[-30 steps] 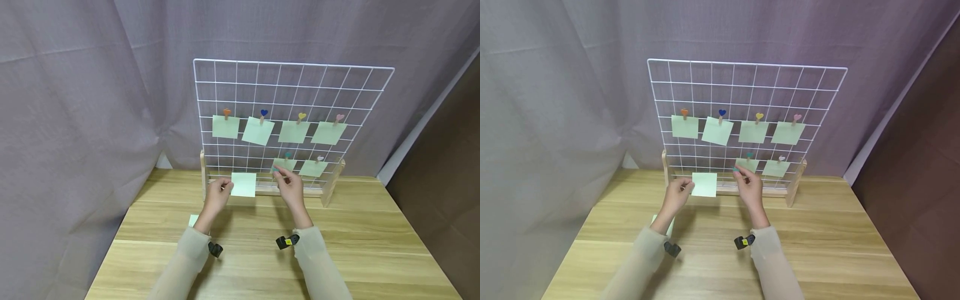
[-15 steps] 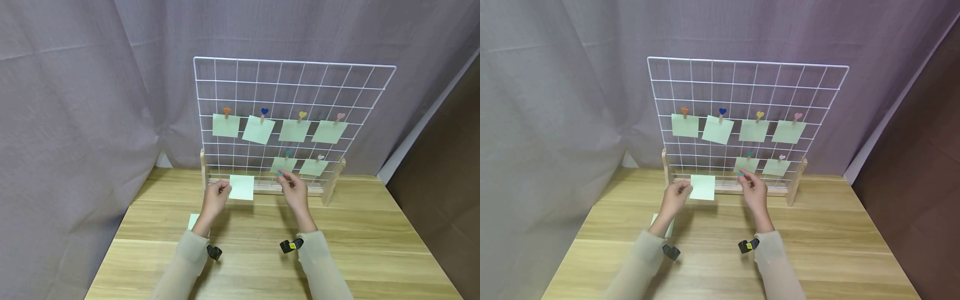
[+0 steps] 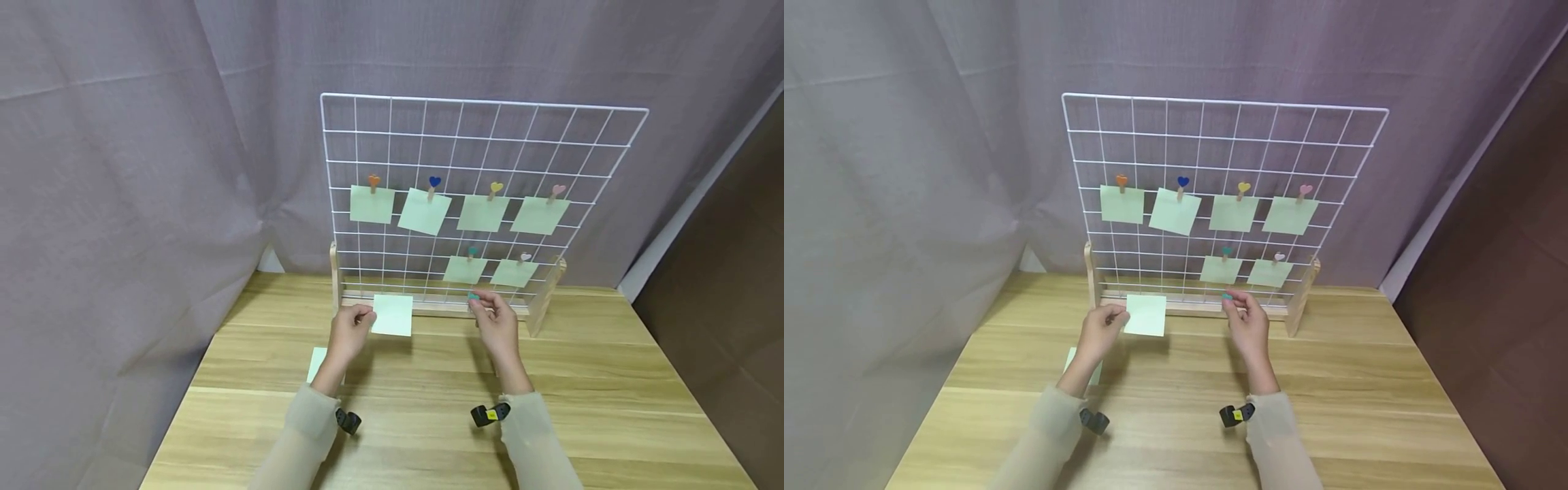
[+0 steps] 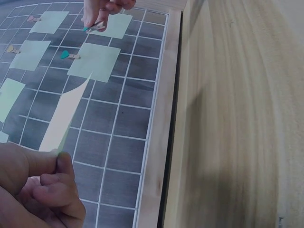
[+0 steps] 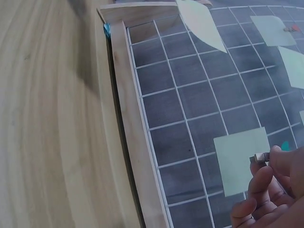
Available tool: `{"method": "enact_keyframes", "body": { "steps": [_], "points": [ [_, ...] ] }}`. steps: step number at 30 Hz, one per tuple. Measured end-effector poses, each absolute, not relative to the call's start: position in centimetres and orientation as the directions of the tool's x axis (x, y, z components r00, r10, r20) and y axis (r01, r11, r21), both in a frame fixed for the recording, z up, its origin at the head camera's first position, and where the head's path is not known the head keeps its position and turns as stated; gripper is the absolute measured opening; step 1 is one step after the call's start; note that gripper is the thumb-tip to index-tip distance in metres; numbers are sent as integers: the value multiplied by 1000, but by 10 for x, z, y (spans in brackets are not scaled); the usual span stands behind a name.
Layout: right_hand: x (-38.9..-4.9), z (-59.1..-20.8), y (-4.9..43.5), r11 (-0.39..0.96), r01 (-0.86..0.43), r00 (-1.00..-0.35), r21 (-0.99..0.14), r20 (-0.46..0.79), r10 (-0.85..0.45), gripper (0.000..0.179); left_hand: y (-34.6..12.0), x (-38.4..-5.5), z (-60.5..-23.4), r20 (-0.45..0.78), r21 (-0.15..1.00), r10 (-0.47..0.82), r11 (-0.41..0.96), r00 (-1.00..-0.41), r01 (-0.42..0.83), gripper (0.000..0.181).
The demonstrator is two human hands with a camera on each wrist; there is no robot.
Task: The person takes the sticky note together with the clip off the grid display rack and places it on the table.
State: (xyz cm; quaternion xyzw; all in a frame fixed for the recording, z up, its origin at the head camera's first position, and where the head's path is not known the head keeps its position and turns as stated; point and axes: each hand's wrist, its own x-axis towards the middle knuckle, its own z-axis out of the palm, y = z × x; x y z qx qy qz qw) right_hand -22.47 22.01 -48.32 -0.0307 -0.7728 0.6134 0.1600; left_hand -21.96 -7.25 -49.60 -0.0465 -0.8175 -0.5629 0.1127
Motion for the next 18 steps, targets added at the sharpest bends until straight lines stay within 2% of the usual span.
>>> {"method": "enact_keyframes", "body": {
  "steps": [8,18],
  "points": [
    [-217,-489,228,271,-135,-947,-953,204,247,32,-73,-213,-499,208,917,-53,359,-977,176,14],
    [-212,-502,237,295,-97,-939,-951,186,290,27,-78,-207,-510,163,925,-57,357,-985,132,14]
  ]
}}
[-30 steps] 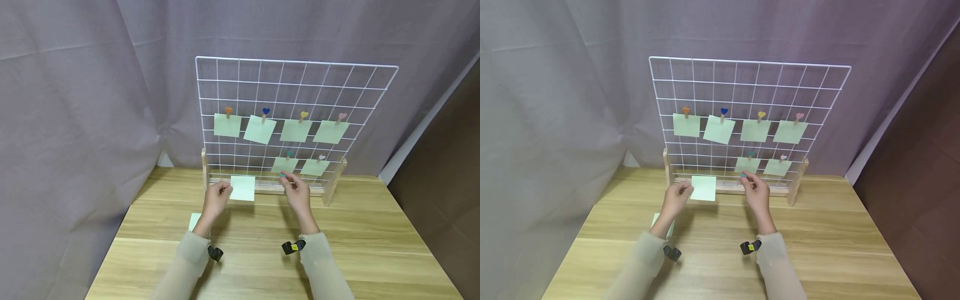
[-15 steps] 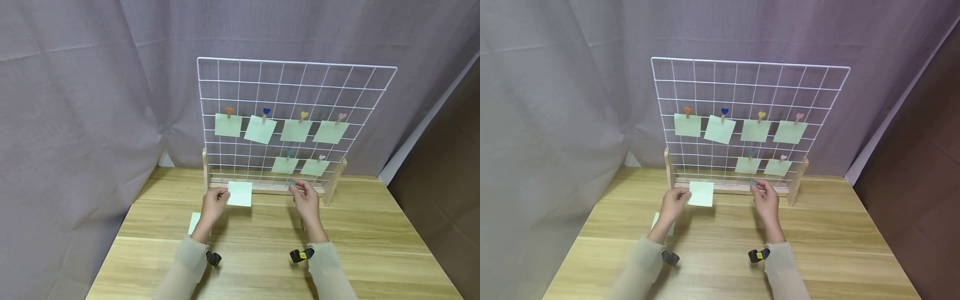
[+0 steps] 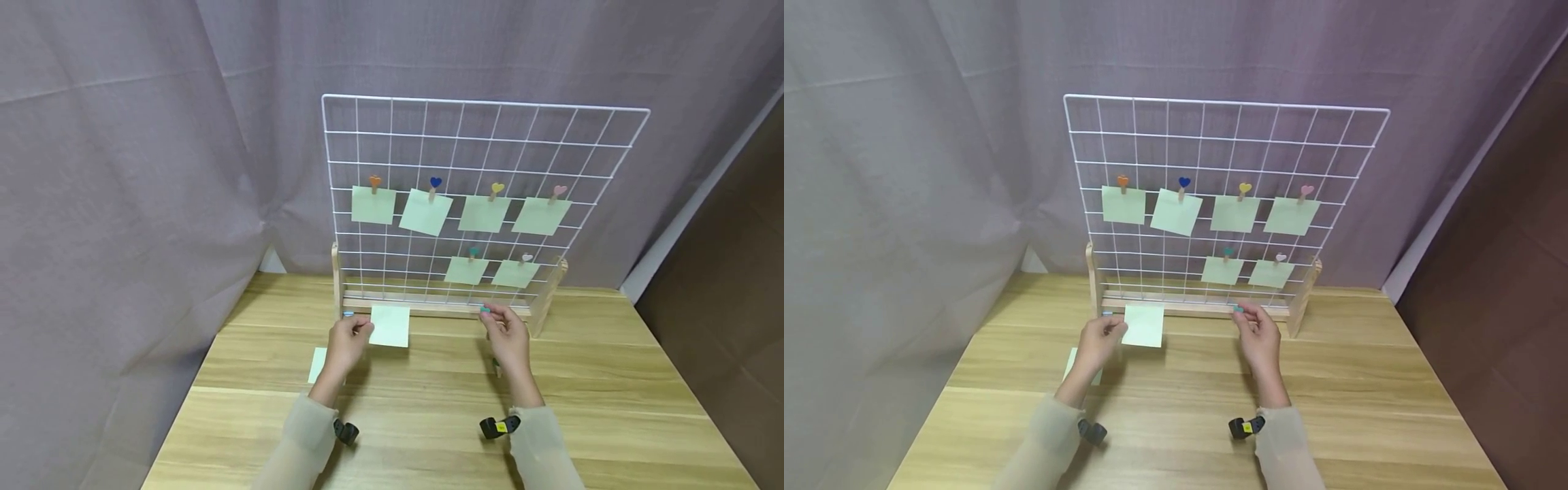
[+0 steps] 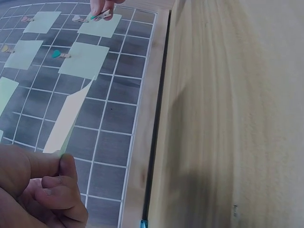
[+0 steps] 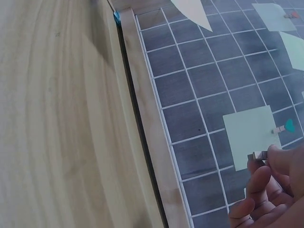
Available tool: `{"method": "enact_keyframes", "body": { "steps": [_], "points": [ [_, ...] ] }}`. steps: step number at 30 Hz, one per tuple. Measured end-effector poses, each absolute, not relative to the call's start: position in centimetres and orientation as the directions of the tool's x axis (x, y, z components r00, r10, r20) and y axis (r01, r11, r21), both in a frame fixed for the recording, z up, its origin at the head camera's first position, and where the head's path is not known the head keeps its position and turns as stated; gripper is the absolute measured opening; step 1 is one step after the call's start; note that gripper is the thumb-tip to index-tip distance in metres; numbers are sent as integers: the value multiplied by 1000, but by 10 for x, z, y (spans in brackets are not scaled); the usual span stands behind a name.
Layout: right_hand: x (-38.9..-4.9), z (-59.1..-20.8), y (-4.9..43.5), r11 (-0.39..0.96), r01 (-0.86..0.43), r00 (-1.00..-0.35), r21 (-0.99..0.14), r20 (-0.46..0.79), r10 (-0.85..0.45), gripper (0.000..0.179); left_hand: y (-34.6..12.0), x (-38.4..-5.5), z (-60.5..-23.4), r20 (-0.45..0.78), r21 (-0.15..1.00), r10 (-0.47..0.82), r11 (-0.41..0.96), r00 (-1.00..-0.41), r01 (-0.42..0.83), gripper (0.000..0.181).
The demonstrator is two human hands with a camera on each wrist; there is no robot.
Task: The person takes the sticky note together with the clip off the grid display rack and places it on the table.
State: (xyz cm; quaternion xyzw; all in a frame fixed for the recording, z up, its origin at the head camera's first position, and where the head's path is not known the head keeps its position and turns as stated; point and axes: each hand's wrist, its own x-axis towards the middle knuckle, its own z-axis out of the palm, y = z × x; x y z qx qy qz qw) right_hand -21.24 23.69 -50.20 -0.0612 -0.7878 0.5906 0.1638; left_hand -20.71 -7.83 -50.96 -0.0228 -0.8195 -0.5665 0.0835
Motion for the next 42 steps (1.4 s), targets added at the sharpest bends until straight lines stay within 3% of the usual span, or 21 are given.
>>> {"method": "enact_keyframes", "body": {
  "steps": [42],
  "points": [
    [-187,-532,266,310,46,-932,-950,70,354,29,-91,-189,-531,89,929,-80,367,-993,53,14]
  ]
}}
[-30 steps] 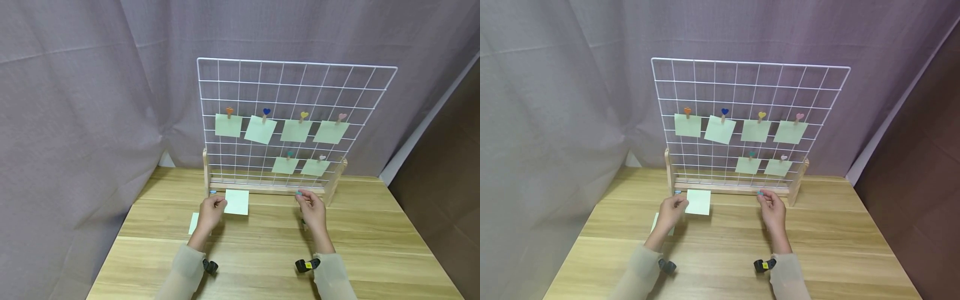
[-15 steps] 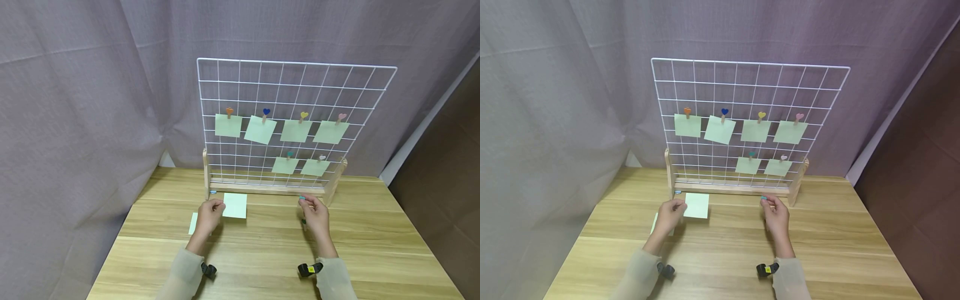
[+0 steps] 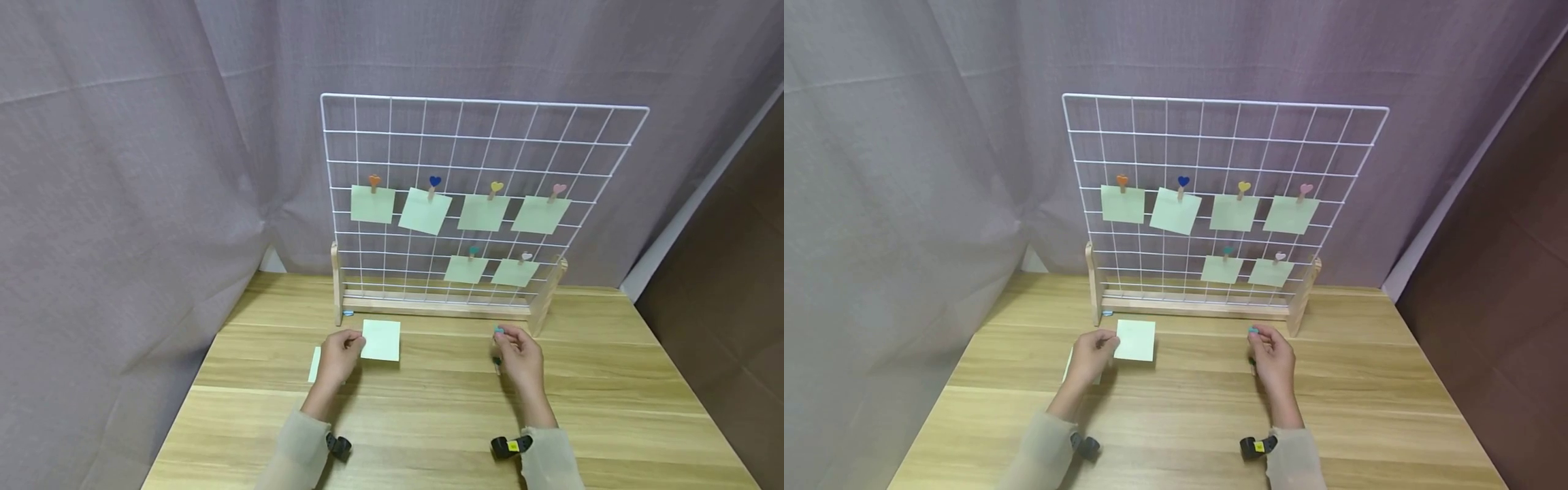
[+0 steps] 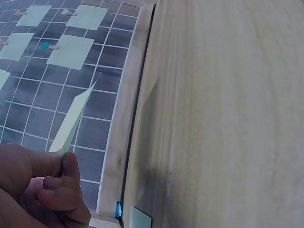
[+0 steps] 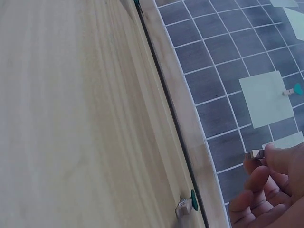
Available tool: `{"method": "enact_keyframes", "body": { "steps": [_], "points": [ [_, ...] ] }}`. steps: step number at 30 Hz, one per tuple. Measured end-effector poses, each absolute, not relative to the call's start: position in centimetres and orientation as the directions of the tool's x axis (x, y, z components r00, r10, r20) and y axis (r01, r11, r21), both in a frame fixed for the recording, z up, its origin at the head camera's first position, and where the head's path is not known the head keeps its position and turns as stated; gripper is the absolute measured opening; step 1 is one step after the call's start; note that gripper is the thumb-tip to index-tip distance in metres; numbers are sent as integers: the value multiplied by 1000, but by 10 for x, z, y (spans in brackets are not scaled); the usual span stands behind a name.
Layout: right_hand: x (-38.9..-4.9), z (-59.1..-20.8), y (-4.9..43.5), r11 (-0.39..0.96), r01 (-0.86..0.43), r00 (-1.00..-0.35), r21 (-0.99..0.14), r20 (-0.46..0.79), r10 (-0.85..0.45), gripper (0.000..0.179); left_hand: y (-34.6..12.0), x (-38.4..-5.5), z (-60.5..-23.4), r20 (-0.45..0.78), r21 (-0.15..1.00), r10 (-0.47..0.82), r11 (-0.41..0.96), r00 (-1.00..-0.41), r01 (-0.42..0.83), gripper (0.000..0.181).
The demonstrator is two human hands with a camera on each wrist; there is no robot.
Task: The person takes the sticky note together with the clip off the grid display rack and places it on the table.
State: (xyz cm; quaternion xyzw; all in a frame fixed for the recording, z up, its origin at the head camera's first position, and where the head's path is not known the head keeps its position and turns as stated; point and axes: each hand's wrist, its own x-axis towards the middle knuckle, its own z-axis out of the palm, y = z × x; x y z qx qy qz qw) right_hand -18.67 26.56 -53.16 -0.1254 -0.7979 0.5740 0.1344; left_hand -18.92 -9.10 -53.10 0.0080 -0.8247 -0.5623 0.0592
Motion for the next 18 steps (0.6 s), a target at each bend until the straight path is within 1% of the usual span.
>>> {"method": "enact_keyframes", "body": {
  "steps": [5,14,18],
  "points": [
    [-184,-534,269,291,41,-931,-956,70,359,30,-93,-187,-535,96,926,-81,372,-992,59,14],
    [-180,-536,275,224,78,-934,-971,7,358,34,-94,-184,-536,122,920,-82,382,-989,82,13],
    [-179,-537,276,240,80,-931,-967,13,365,33,-96,-183,-537,114,918,-76,388,-991,76,14]
  ]
}}
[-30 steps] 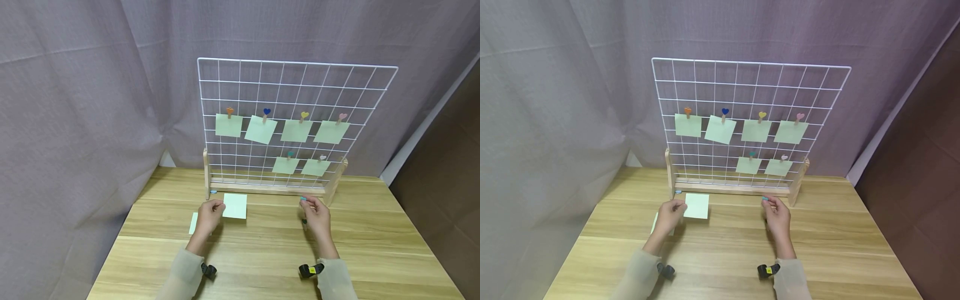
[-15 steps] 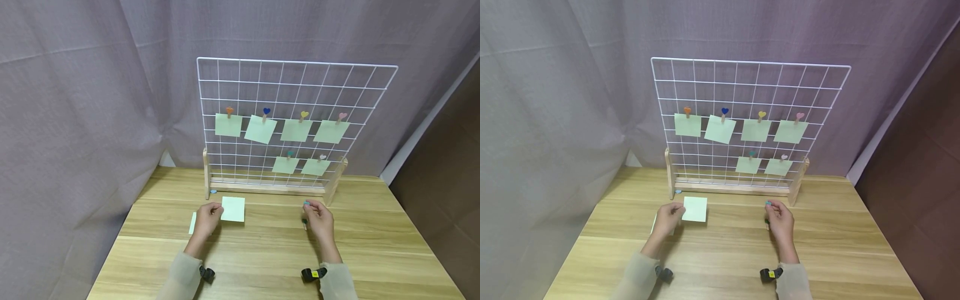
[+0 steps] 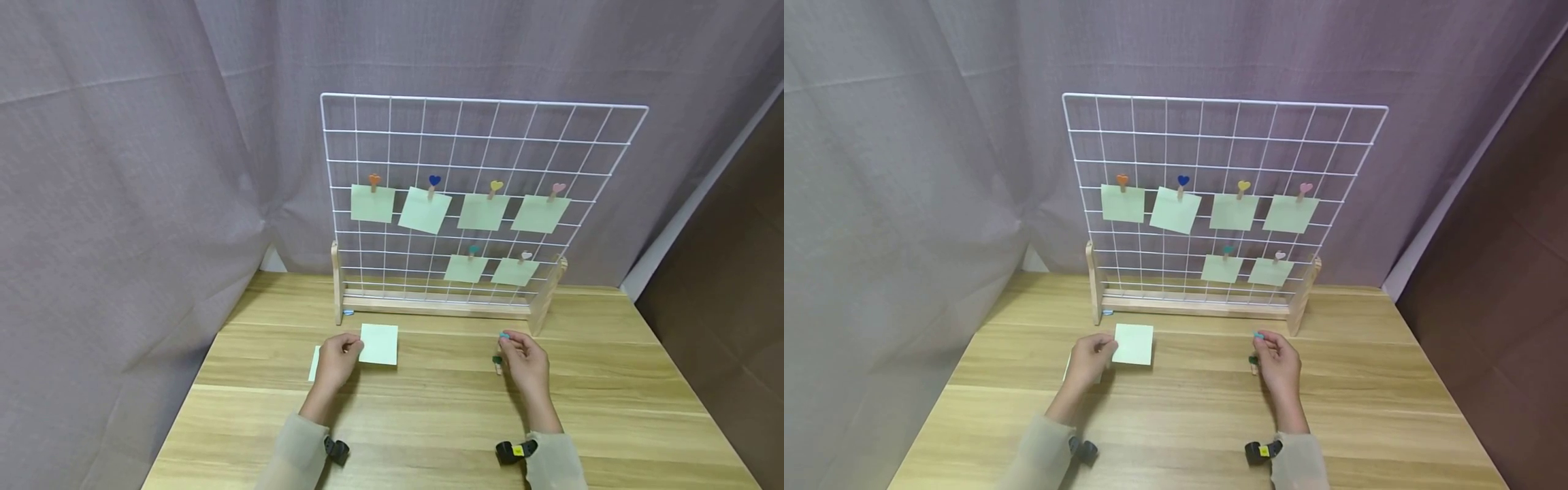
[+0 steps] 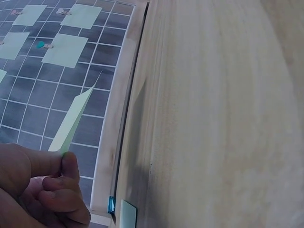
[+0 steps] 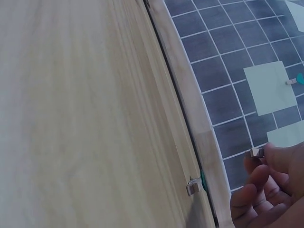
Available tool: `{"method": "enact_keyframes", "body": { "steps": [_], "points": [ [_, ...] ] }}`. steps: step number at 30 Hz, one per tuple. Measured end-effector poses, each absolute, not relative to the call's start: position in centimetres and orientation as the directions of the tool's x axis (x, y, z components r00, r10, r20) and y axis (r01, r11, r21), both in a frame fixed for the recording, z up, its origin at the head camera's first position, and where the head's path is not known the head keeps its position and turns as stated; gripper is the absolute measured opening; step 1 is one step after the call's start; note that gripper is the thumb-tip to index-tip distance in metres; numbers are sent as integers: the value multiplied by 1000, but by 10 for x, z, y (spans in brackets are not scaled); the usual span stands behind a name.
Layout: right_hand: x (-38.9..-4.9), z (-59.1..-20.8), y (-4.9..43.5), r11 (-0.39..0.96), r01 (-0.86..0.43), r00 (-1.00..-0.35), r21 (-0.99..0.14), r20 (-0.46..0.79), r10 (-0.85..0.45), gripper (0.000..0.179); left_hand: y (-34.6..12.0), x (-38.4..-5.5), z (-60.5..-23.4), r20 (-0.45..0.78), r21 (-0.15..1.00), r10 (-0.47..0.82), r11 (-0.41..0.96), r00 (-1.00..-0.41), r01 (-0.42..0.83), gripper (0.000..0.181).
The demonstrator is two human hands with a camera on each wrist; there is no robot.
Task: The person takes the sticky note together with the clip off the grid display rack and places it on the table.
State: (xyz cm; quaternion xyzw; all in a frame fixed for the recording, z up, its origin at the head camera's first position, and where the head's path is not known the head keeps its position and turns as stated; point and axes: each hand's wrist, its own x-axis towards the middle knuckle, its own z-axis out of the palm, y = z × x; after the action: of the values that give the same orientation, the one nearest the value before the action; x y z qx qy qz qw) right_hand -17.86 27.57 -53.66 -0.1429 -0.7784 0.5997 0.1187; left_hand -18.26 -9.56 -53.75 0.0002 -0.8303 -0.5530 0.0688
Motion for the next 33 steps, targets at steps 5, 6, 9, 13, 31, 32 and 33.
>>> {"method": "enact_keyframes", "body": {
  "steps": [5,6,9,13,31,32,33],
  "points": [
    [-176,-539,277,273,69,-932,-959,36,360,32,-97,-182,-542,117,910,-72,408,-990,78,14],
    [-176,-540,278,285,68,-932,-956,40,359,33,-97,-181,-543,117,907,-73,413,-990,76,14],
    [-175,-544,281,314,72,-932,-947,48,359,33,-99,-180,-546,114,898,-84,435,-990,66,13],
    [-174,-548,286,342,89,-931,-935,43,361,33,-101,-179,-549,114,889,-89,453,-989,61,12],
    [-167,-554,296,366,168,-936,-915,-32,351,41,-102,-178,-552,99,885,-91,464,-991,46,10],
    [-166,-554,297,366,171,-937,-915,-36,347,42,-102,-178,-552,98,885,-90,463,-991,46,10],
    [-166,-554,297,366,172,-938,-915,-38,346,43,-102,-178,-552,97,885,-90,463,-991,45,10]
  ]
}}
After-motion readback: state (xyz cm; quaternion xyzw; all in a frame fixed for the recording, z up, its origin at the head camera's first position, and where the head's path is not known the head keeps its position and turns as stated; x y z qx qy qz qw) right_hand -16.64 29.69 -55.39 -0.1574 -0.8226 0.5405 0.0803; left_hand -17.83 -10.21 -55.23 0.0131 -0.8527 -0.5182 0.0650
